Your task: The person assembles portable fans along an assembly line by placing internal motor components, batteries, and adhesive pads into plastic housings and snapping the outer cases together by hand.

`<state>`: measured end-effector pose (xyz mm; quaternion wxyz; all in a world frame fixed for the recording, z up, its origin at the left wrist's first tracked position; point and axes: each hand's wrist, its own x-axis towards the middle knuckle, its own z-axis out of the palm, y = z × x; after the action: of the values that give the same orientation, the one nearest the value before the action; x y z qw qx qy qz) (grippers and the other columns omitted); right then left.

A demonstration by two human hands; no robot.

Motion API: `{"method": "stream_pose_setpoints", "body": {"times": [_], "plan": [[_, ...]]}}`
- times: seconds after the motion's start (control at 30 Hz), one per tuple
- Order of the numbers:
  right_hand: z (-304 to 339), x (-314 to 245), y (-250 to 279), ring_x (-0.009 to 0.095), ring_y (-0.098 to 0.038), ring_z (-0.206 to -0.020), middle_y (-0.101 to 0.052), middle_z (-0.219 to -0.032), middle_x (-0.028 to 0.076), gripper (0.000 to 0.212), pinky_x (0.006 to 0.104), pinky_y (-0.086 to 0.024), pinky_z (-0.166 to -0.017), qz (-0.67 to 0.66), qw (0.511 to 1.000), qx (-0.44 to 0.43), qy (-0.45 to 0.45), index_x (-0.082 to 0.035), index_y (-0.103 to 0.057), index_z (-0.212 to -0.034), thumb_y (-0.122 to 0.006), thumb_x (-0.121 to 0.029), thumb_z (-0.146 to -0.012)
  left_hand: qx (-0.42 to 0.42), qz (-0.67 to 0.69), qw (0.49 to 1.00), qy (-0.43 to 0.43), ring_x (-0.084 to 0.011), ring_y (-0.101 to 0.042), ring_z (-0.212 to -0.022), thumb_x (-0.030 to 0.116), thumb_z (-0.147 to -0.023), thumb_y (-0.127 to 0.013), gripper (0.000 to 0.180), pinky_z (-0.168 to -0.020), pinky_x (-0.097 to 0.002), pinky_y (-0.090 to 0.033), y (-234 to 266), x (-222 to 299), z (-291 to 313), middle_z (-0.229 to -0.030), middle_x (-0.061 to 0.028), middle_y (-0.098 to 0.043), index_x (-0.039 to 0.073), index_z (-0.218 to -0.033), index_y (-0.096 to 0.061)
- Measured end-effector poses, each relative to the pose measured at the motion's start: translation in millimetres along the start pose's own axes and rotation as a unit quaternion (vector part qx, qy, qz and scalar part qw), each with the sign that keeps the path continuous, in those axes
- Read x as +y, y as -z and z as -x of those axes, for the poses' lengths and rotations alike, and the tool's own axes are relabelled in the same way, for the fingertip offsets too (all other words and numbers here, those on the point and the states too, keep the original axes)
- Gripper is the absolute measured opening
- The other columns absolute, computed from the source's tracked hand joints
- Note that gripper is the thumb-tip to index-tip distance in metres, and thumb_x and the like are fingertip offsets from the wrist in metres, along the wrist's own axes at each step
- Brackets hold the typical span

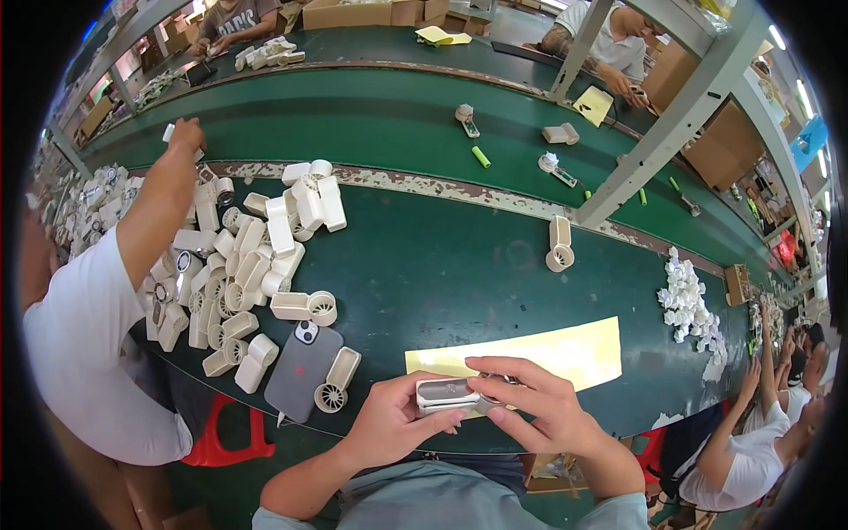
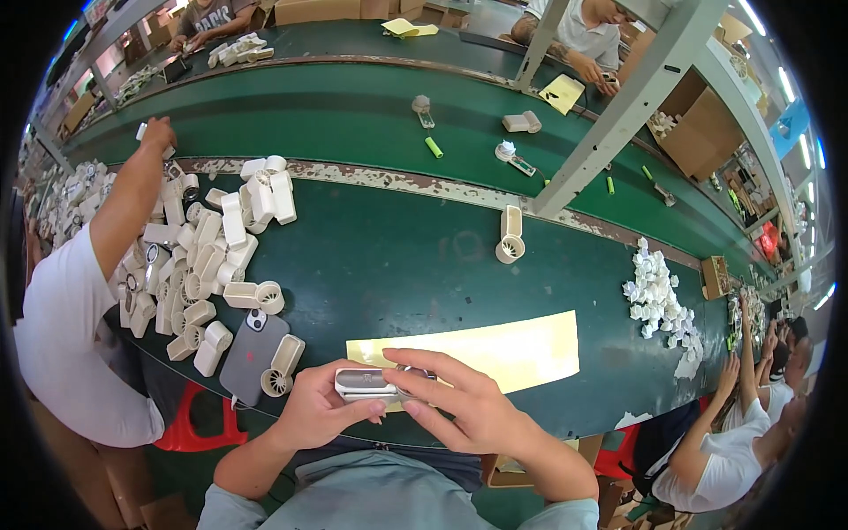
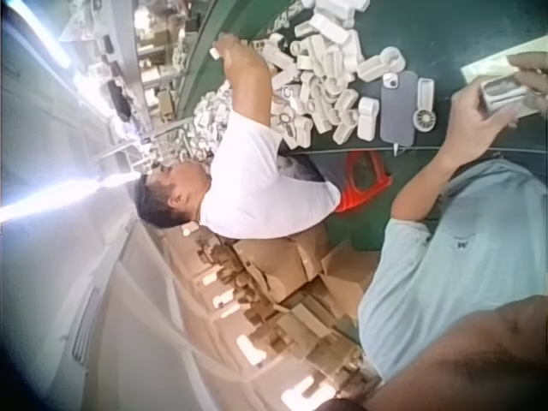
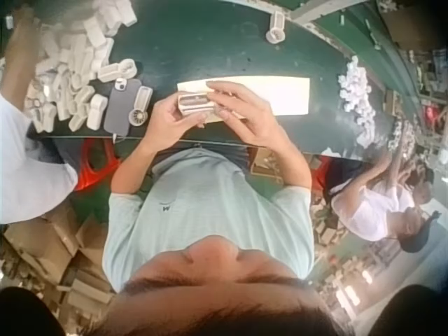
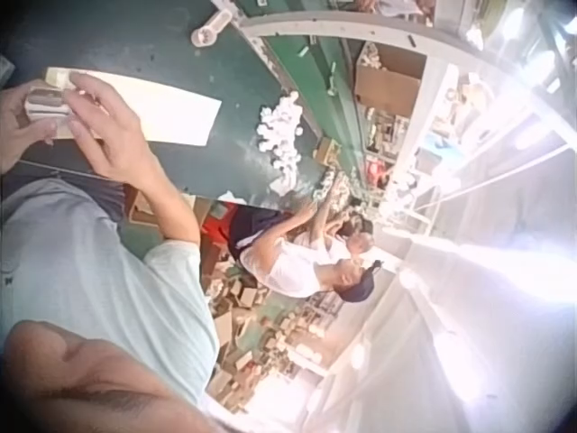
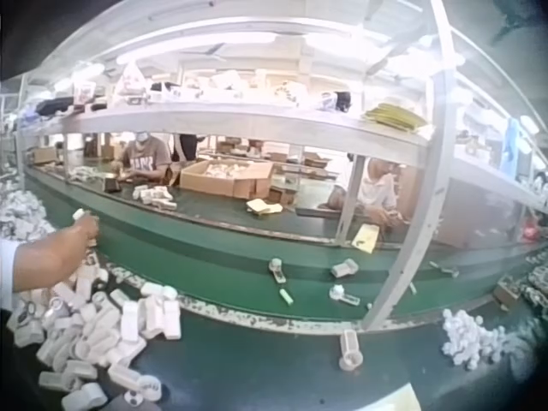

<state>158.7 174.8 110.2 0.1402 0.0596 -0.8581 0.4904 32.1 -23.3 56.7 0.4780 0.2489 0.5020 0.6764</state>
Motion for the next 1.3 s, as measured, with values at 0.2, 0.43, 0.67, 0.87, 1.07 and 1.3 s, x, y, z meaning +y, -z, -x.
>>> {"method": "stream_pose_setpoints", "body": {"times": [0.2,0.43,0.67,0.87,1.07,1.3], "plan": [[4,10,1,0.034,-0.066,-0.115,-0.062,-0.13,0.019,0.041,0.0384,-0.059,-0.088,0.049,0.996,0.007,0.071,0.001,-0.066,-0.129,-0.069,0.001,-0.089,-0.002,-0.055,0.997,-0.045,-0.0151,-0.072,-0.095,0.002,-0.09,-0.077,0.037,-0.081,-0.0281,-0.061,0,0,-2,-0.109,-0.0118,-0.072,-0.005,-0.124,-0.064],[6,22,-2,0.036,-0.064,-0.117,-0.063,-0.128,0.02,0.044,0.0395,-0.059,-0.09,0.048,0.994,-0.013,0.093,0.001,-0.066,-0.129,-0.066,0.006,-0.085,0.001,-0.071,0.996,-0.044,-0.0149,-0.07,-0.102,0.004,-0.09,-0.077,0.039,-0.082,-0.0283,-0.06,2,-5,-4,-0.115,-0.0124,-0.07,-0.003,-0.126,-0.063],[5,30,-8,0.037,-0.063,-0.118,-0.061,-0.13,0.02,0.039,0.0437,-0.054,-0.1,0.009,0.996,0.034,0.084,0.002,-0.069,-0.116,-0.064,0.004,-0.078,0.006,-0.078,0.991,-0.106,-0.016,-0.065,-0.112,0.013,-0.097,-0.071,0.038,-0.086,-0.0295,-0.057,0,-3,-12,-0.131,-0.0111,-0.063,-0.001,-0.131,-0.062],[-7,32,-32,0.016,-0.06,-0.07,-0.067,-0.082,0.011,0.026,0.0296,-0.045,-0.062,-0.004,0.974,0.213,-0.074,0.004,-0.068,-0.094,-0.048,-0.011,-0.099,0.034,-0.222,0.962,-0.155,-0.0207,-0.064,-0.119,0.01,-0.087,-0.08,0.056,-0.098,-0.0357,-0.058,-16,10,-12,-0.131,-0.0162,-0.061,-0.002,-0.136,-0.055],[-6,34,-33,0.02,-0.06,-0.058,-0.065,-0.072,0.013,0.022,0.0293,-0.046,-0.054,0.043,0.966,0.256,-0.017,0.003,-0.069,-0.082,-0.053,-0.004,-0.093,-0.009,-0.262,0.958,-0.114,-0.017,-0.071,-0.078,0.025,-0.083,-0.085,0.059,-0.069,-0.0291,-0.058,-12,-2,-13,-0.099,-0.0119,-0.072,-0.001,-0.13,-0.059],[-3,31,-34,0.019,-0.059,-0.054,-0.064,-0.067,0.013,0.028,0.0294,-0.045,-0.052,0.035,0.963,0.266,-0.013,0.003,-0.07,-0.077,-0.05,-0.006,-0.094,0.005,-0.384,0.872,-0.303,-0.0151,-0.064,-0.054,0.022,-0.075,-0.09,0.055,-0.051,-0.026,-0.053,-11,-8,-20,-0.079,-0.0077,-0.07,-0.003,-0.118,-0.064]]}}
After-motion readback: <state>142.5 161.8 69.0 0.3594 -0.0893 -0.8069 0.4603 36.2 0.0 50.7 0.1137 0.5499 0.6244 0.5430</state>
